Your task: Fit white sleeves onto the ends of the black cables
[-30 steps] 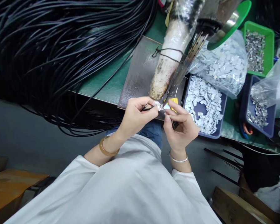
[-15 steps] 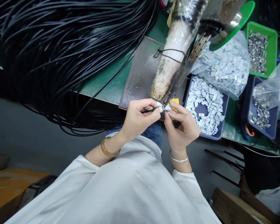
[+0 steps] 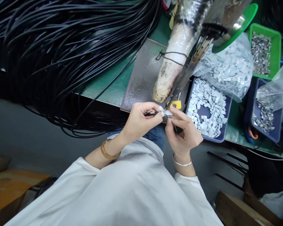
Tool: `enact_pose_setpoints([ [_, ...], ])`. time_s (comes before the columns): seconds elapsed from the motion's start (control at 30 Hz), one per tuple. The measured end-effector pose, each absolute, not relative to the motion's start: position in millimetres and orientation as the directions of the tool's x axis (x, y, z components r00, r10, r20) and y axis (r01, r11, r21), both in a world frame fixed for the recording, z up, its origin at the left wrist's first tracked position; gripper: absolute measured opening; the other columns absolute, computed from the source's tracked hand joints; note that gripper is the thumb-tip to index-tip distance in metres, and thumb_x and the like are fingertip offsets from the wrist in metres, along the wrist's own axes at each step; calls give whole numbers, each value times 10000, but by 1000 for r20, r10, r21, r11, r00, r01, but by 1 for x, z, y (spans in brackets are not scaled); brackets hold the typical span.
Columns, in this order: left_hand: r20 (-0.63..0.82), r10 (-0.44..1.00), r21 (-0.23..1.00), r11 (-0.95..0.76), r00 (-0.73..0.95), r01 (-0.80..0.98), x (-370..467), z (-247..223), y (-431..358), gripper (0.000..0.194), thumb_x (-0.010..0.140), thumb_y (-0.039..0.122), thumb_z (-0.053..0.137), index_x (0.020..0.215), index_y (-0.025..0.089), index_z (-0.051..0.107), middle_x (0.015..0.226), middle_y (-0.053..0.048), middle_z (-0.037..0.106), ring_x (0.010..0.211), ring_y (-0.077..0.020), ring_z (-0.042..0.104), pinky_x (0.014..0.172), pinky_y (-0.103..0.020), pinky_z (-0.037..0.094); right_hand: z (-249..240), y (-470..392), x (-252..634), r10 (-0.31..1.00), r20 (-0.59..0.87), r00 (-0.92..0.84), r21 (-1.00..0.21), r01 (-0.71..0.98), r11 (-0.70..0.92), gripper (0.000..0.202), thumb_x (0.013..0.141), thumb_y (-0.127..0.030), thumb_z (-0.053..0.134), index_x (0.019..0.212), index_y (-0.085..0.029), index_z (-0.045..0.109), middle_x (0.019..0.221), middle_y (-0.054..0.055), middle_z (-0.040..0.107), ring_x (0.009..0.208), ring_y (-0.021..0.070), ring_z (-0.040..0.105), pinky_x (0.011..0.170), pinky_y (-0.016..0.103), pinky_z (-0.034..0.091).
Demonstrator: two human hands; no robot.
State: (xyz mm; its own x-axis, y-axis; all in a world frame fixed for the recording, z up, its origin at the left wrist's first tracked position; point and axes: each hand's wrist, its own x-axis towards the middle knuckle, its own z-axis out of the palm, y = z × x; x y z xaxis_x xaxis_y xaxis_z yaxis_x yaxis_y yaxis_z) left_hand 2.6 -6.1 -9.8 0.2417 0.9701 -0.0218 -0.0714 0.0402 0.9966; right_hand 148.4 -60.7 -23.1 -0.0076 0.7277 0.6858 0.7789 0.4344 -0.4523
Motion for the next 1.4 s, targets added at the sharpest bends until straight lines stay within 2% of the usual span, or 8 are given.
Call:
enact_pose_setpoints([
  [0.17, -37, 969, 993, 63, 244, -98, 3, -11, -8, 90, 719, 151, 649, 631, 135, 633, 510, 75, 327, 475, -38, 230, 431, -195, 172, -25, -58, 147, 732, 680, 39, -509, 743, 433, 183, 867, -110, 691, 987, -235, 633, 1111, 45, 789, 905, 169, 784, 729, 267, 653],
  [0.4, -6, 986, 997, 18, 169, -70, 4, -9, -7, 98, 738, 157, 668, 643, 132, 678, 515, 58, 396, 486, -42, 292, 448, -189, 223, -19, -54, 146, 770, 635, 59, -555, 727, 403, 159, 864, -103, 688, 950, -235, 669, 1092, 38, 788, 1047, 211, 765, 700, 283, 655],
  [0.67, 31, 984, 998, -20, 177, -62, 3, -6, -6, 90, 724, 132, 654, 661, 137, 719, 502, 59, 413, 472, -39, 275, 431, -191, 194, -15, -57, 144, 777, 625, 72, -583, 705, 404, 149, 871, -117, 674, 950, -240, 645, 1184, 54, 767, 967, 195, 781, 732, 304, 672],
  [0.83, -6, 979, 998, 18, 202, -56, 3, -8, -6, 89, 719, 129, 655, 640, 127, 696, 494, 73, 339, 472, -35, 241, 427, -187, 181, -18, -60, 144, 759, 650, 25, -495, 772, 399, 144, 873, -122, 679, 923, -238, 609, 1153, 50, 780, 810, 148, 785, 687, 241, 643],
  [0.97, -12, 979, 997, 28, 203, -76, 3, -9, -6, 77, 714, 128, 658, 644, 125, 691, 501, 73, 344, 476, -35, 245, 428, -183, 188, -20, -58, 145, 746, 666, 26, -483, 776, 404, 169, 864, -112, 693, 963, -235, 630, 1134, 53, 786, 840, 148, 785, 661, 219, 628],
  [1.07, -25, 983, 996, 40, 182, -80, 4, -7, -6, 76, 699, 127, 657, 628, 128, 684, 510, 63, 383, 484, -38, 274, 437, -180, 210, -21, -57, 145, 761, 647, 53, -537, 739, 406, 165, 877, -126, 681, 985, -240, 634, 1164, 53, 777, 901, 161, 785, 651, 229, 638],
  [1.23, -47, 984, 993, 64, 173, -95, 4, -4, -6, 85, 705, 158, 669, 624, 135, 681, 522, 51, 404, 504, -48, 306, 462, -188, 245, -18, -57, 144, 789, 608, 92, -601, 702, 381, 107, 899, -144, 653, 938, -234, 612, 1180, 76, 769, 809, 161, 783, 587, 248, 638],
  [1.4, -76, 975, 992, 96, 211, -87, 2, -7, -5, 83, 699, 154, 655, 621, 136, 677, 521, 55, 382, 505, -50, 296, 464, -191, 249, -17, -60, 143, 784, 619, 45, -555, 731, 396, 116, 897, -134, 651, 921, -232, 595, 1164, 72, 775, 826, 154, 783, 610, 231, 632],
])
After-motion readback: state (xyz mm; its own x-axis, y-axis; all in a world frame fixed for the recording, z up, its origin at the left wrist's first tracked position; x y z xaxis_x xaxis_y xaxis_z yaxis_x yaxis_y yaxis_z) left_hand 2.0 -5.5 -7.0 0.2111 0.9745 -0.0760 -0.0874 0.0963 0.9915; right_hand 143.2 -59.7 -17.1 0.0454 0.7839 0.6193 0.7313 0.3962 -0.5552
